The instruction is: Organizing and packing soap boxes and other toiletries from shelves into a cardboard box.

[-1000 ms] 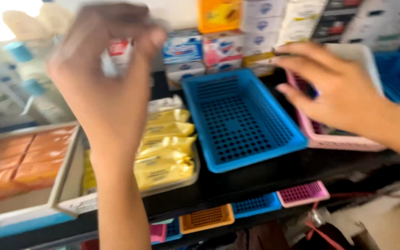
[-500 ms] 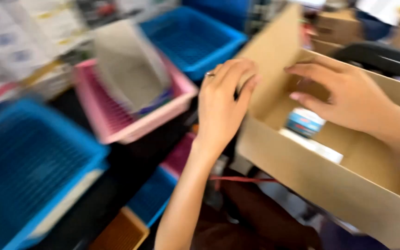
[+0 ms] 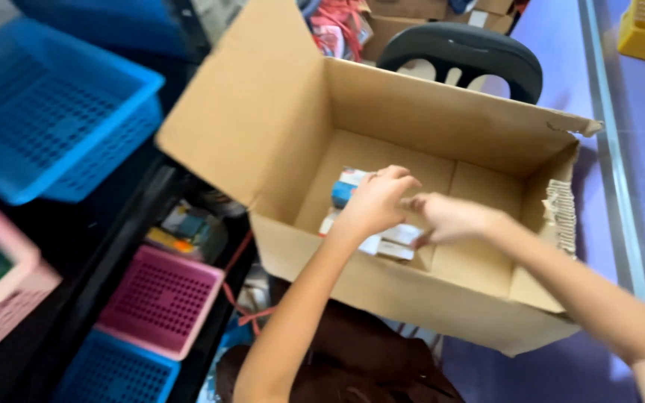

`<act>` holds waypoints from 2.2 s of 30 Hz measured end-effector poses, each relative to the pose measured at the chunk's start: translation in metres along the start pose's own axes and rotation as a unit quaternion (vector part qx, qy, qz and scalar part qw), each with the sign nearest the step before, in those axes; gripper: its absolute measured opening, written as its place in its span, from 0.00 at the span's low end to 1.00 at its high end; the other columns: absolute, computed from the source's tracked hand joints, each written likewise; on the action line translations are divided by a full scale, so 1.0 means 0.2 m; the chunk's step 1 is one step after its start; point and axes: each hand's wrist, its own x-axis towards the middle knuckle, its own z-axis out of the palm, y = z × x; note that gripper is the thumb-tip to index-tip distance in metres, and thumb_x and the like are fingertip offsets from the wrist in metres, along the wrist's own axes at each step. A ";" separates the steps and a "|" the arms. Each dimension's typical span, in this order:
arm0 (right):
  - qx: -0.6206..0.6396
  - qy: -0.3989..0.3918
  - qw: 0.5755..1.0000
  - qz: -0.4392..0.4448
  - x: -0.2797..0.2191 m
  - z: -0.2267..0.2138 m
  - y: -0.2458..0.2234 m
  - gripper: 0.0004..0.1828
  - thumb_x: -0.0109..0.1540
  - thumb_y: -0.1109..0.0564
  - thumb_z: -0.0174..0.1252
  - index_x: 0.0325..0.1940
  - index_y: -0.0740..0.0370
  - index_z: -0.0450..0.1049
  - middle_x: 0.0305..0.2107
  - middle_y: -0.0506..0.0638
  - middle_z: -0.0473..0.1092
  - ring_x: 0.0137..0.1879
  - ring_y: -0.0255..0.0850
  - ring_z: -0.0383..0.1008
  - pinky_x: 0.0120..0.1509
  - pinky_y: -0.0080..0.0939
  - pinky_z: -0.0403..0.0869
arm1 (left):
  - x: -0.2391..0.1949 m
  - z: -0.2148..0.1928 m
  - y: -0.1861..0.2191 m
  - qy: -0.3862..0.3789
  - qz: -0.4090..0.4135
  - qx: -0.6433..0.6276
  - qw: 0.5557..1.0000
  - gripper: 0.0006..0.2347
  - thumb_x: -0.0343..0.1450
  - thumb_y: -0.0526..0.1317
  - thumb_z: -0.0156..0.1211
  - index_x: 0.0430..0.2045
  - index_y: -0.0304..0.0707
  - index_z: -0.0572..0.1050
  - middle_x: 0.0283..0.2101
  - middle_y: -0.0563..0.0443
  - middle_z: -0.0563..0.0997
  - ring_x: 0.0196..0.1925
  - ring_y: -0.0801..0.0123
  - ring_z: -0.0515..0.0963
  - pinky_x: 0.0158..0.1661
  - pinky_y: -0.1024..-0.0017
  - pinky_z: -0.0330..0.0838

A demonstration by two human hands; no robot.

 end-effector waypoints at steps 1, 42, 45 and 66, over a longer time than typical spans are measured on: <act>0.002 -0.003 1.000 0.004 0.00 0.01 -0.03 0.50 0.47 0.41 0.76 0.64 0.69 0.65 0.56 0.65 0.70 0.62 0.54 0.72 0.67 0.45 0.70 | 0.04 0.04 -0.03 -0.003 -0.001 -0.005 1.000 0.24 0.55 0.39 0.74 0.47 0.43 0.77 0.55 0.47 0.76 0.60 0.52 0.73 0.57 0.56 0.67; 0.186 0.155 0.956 -0.164 -0.10 -0.65 -0.81 0.47 0.46 0.65 0.70 0.69 0.60 0.64 0.57 0.51 0.70 0.58 0.39 0.74 0.63 0.40 0.74 | -0.44 -0.30 0.24 0.279 -0.057 -0.422 0.861 0.36 0.61 0.40 0.80 0.63 0.32 0.66 0.58 0.44 0.78 0.63 0.62 0.78 0.65 0.62 0.73; 0.297 0.097 0.924 -0.220 0.06 -0.54 -1.01 0.55 0.52 0.62 0.70 0.79 0.59 0.50 0.65 0.54 0.63 0.63 0.41 0.71 0.66 0.44 0.74 | -0.64 -0.50 0.29 0.406 -0.074 -0.442 0.797 0.35 0.62 0.37 0.76 0.63 0.30 0.63 0.57 0.40 0.77 0.61 0.58 0.78 0.63 0.59 0.73; 0.178 -0.113 0.798 -0.564 0.38 -0.38 -3.12 0.49 0.51 0.62 0.73 0.73 0.64 0.58 0.57 0.54 0.69 0.61 0.40 0.74 0.60 0.44 0.78 | -2.29 -1.92 1.34 0.501 -0.125 0.193 0.834 0.40 0.71 0.37 0.78 0.73 0.36 0.52 0.74 0.42 0.64 0.74 0.62 0.66 0.75 0.68 0.61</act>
